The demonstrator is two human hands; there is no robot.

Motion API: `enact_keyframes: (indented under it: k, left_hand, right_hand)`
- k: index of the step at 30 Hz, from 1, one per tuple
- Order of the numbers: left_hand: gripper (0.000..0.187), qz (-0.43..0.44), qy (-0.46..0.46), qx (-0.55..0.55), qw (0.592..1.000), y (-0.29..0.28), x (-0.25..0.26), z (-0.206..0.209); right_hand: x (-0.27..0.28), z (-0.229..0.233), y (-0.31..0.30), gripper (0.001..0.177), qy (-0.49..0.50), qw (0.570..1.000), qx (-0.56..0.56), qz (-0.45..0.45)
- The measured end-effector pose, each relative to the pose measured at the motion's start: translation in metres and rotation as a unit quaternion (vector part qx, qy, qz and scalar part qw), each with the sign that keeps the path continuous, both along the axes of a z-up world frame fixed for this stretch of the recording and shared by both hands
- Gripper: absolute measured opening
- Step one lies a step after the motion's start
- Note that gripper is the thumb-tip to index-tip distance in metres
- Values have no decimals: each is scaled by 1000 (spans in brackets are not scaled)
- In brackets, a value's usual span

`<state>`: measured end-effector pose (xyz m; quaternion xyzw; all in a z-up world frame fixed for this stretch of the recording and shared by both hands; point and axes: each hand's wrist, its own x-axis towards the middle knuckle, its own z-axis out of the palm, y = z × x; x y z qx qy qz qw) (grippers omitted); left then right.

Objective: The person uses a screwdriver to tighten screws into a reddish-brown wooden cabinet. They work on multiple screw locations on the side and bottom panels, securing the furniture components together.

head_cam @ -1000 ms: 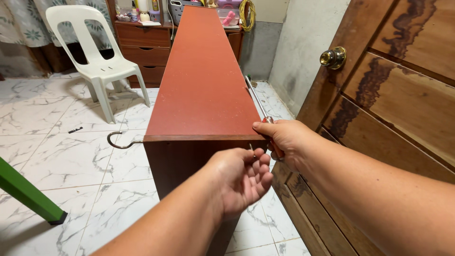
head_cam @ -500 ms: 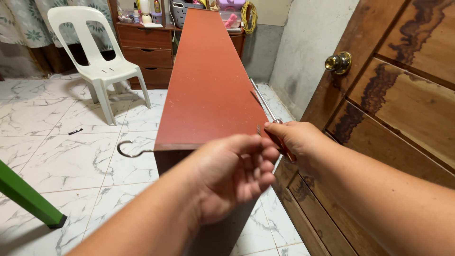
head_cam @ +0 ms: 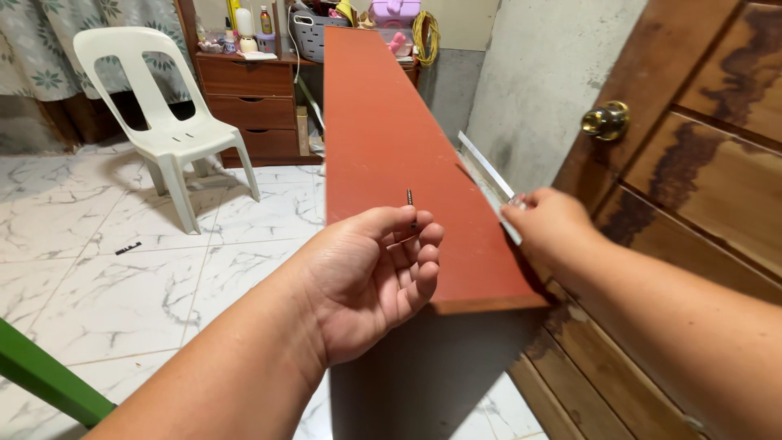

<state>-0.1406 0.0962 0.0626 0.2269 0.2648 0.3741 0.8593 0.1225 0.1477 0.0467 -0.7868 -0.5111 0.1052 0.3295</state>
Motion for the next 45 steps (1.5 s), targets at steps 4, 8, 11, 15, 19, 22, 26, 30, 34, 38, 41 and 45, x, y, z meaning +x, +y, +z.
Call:
enact_keyframes:
  k: [4,8,11,15,19,22,26,30,34,38,41,45]
  left_hand:
    - [20,-2,-11,-3,1000,26,-28,-8]
    - [21,32,-31,-31,999,40,-46,-17]
    - [19,59,-30,-28,997,56,-53,-24]
    - [16,140,-31,-24,989,75,-75,-24]
    - [10,247,-19,-28,969,92,-113,-31]
    - [9,334,-11,-60,941,104,-147,-33]
    - [9,412,-12,-64,909,133,-210,-46]
    - [10,469,-63,-70,878,181,-304,-70]
    - [12,506,-93,-80,854,223,-425,-97]
    - [9,553,-52,-88,827,251,-537,-121]
    - [9,572,-35,-122,811,268,-599,-142]
    - [9,584,-62,-135,798,290,-660,-170]
  right_hand:
    - [-39,19,25,40,-73,997,11,35]
    - [-99,20,47,39,-82,990,35,107]
    - [-131,23,66,39,-63,989,-1,134]
    - [-162,35,96,38,-54,983,-40,174]
    - [-191,31,113,38,-38,976,-36,212]
    - [-215,34,119,36,-48,971,-56,228]
    - [-270,47,135,35,31,968,-85,234]
    - [-346,49,153,34,88,961,-84,249]
    - [-440,43,177,37,78,958,-87,261]
    - [-524,32,199,35,119,946,-101,285]
    - [-579,23,211,34,138,935,-114,305]
    - [-642,17,225,36,114,925,-133,338]
